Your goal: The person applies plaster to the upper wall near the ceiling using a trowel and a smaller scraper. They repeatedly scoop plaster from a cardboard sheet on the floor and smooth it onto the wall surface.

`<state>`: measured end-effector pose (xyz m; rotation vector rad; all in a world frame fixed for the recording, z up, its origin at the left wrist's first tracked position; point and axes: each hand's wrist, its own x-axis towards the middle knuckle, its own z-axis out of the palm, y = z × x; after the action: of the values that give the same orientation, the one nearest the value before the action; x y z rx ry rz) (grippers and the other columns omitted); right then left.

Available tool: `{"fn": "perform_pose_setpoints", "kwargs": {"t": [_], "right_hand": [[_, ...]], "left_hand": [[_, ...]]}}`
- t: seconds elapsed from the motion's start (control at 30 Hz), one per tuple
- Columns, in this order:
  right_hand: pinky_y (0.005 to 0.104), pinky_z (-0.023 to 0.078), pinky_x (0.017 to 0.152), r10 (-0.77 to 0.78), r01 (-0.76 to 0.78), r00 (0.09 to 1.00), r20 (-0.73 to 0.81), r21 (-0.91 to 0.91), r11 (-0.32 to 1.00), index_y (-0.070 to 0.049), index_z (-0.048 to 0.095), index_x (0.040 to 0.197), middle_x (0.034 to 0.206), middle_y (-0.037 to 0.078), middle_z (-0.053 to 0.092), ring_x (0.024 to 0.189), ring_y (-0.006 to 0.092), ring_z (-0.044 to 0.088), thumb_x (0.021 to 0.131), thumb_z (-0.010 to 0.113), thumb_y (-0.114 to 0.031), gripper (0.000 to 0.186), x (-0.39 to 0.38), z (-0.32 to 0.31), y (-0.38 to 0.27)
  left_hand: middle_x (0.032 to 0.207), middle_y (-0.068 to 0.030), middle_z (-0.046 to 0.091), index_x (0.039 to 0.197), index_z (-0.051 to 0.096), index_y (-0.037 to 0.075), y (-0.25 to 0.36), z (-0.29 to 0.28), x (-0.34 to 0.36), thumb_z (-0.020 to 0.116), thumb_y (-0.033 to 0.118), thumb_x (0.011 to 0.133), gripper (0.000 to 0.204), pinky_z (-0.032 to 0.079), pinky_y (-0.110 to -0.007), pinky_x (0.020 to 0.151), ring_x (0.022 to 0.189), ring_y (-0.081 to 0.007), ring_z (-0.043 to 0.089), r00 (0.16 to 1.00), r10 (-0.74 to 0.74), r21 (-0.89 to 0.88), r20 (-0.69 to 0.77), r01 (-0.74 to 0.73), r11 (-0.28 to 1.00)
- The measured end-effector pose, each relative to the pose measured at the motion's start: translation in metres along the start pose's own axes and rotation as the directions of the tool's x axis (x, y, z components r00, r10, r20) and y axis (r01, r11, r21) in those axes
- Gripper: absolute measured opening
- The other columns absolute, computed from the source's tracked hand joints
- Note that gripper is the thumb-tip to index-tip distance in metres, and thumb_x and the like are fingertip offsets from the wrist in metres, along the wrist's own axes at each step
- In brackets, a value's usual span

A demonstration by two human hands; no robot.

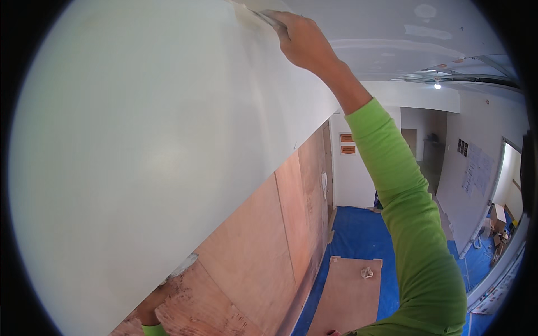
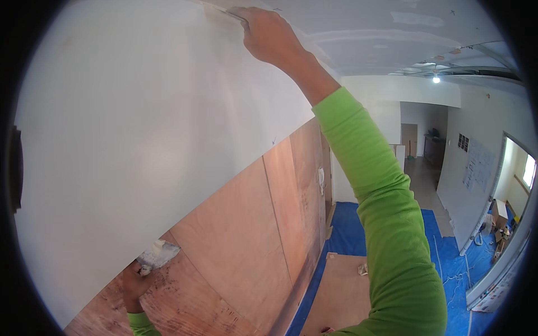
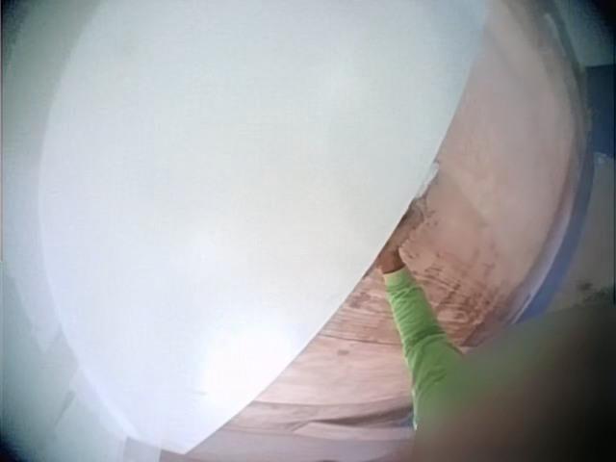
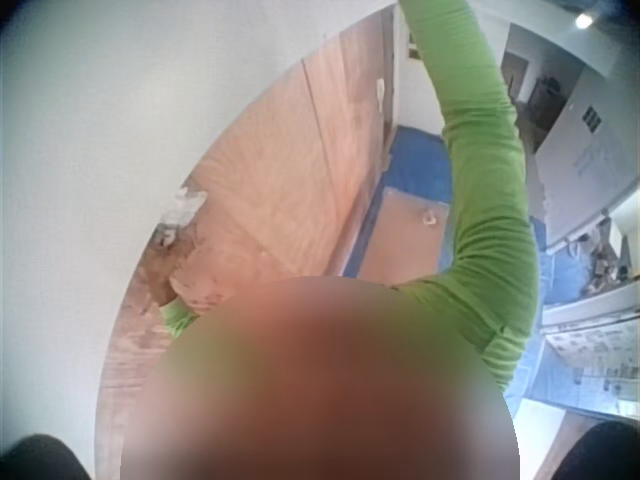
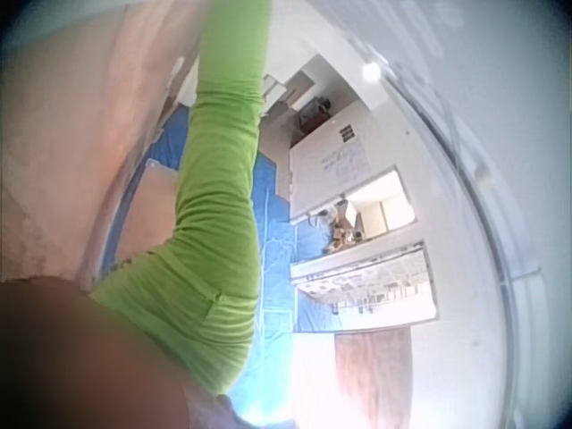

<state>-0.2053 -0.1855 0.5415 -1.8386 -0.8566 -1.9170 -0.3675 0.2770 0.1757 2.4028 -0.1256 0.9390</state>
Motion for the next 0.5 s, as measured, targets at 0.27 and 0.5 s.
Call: {"fn": "perform_pose_setpoints", "kwargs": {"t": [0.27, 0.5], "right_hand": [[0.044, 0.044, 0.116, -0.07, 0.068, 0.997, 0.027, 0.071, 0.995, 0.002, 0.057, 0.141, 0.141, 0.024, 0.061, 0.128, 0.0403, 0.06, 0.103, 0.044, -0.003, 0.041, 0.019, -0.001, -0.023], [0.043, 0.046, 0.112, -0.035, 0.035, 0.999, 0.005, 0.035, 0.999, 0.002, 0.06, 0.137, 0.138, 0.024, 0.063, 0.126, 0.04, 0.061, 0.102, 0.047, -0.003, 0.038, 0.017, 0.006, -0.019]], "left_hand": [[0.099, -0.0089, 0.074, 0.106, 0.075, 0.002, 0.044, 0.0, -0.009, 0.08, 0.004, 0.073, 0.033, 0.055, -0.036, 0.083, 0.092, -0.0214, 0.07, 0.992, 0.1, 0.138, -0.077, -0.089, 0.986], [0.099, -0.007, 0.074, 0.105, 0.074, 0.0, 0.018, -0.003, -0.012, 0.078, 0.004, 0.073, 0.032, 0.055, -0.036, 0.08, 0.089, -0.0189, 0.068, 0.993, 0.101, 0.144, -0.06, -0.092, 0.985]]}}
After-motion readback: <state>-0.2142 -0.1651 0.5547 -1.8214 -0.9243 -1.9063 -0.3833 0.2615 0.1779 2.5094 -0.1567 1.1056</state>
